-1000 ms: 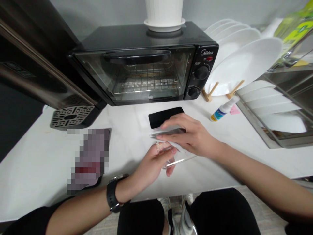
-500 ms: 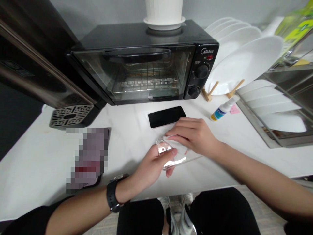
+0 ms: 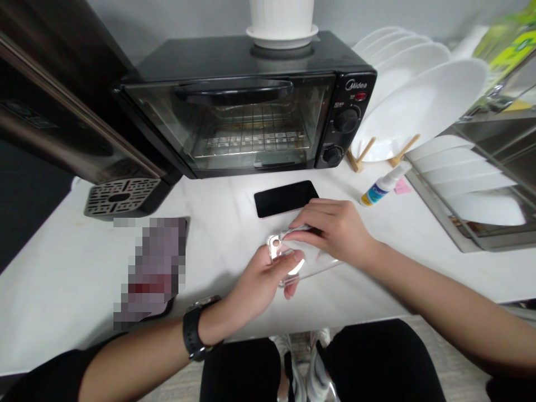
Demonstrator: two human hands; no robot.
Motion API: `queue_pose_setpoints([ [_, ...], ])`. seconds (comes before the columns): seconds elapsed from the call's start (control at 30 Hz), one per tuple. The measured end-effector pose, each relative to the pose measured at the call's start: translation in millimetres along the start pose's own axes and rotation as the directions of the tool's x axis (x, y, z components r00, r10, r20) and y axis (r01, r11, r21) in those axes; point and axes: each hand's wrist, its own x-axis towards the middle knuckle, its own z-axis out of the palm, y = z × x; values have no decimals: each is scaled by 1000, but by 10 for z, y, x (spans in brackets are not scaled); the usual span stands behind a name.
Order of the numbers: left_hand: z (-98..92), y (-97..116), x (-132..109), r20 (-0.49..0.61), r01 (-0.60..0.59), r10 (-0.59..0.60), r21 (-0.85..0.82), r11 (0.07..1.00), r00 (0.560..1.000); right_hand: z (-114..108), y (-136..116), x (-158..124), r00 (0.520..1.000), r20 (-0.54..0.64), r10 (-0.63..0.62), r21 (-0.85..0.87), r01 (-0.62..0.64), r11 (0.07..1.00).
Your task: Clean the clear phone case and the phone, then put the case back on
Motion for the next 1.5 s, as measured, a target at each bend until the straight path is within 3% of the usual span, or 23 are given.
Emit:
queue_pose_setpoints([
  [0.07,5,-1,9,0,-1,1,-31,1000,1000,-17,3,-4,1000,-24,17,-61,-19,998],
  [0.23,-26,-90,25,-5,-1,1,-44,999,1000,-11,-38,18,959,19,-281,73,279,957],
  [0.3,-45,-122,23,-38,3,-4,-13,1000,999,0,-56,28,952,-1,-307,130,304,944],
  [0.47,-41,-98,19,-30,12,-13,-39,999,999,-1,-23,28,993,1,-118,89,117,989],
  [0.67,-21,-50,19,72,15,-14,-14,1000,997,-33,20,28,994,101,37,-27,-35,999],
  [0.77,-30,-49,22,80,6,-7,1,1000,997,-47,11,30,995,97,5,-89,3,996],
  [0.9,-37,-28,9,46,25,-26,20,999,999,-51,7,27,979,150,-141,131,121,984],
  [1.03,-23,-23,-21,93,70,-72,22,997,993,-45,-9,17,991,134,2,16,-4,1000],
  [1.13,-18,-47,-21,37,29,-28,-42,999,999,-56,23,17,988,149,50,-67,-40,997],
  [1.23,-30,-55,-8,-118,-46,31,-126,991,992,-118,147,33,975,211,72,-45,-64,997],
  [1.33,-49,-24,1,-226,-93,53,-171,981,973,-228,304,56,952,248,180,-89,-163,983],
  [1.43,-59,14,1,-193,-74,45,-145,987,980,-297,371,65,945,255,204,-134,-174,976],
  [1.5,-56,25,-4,-138,-43,25,-130,991,990,-275,327,55,957,252,145,-98,-124,987],
])
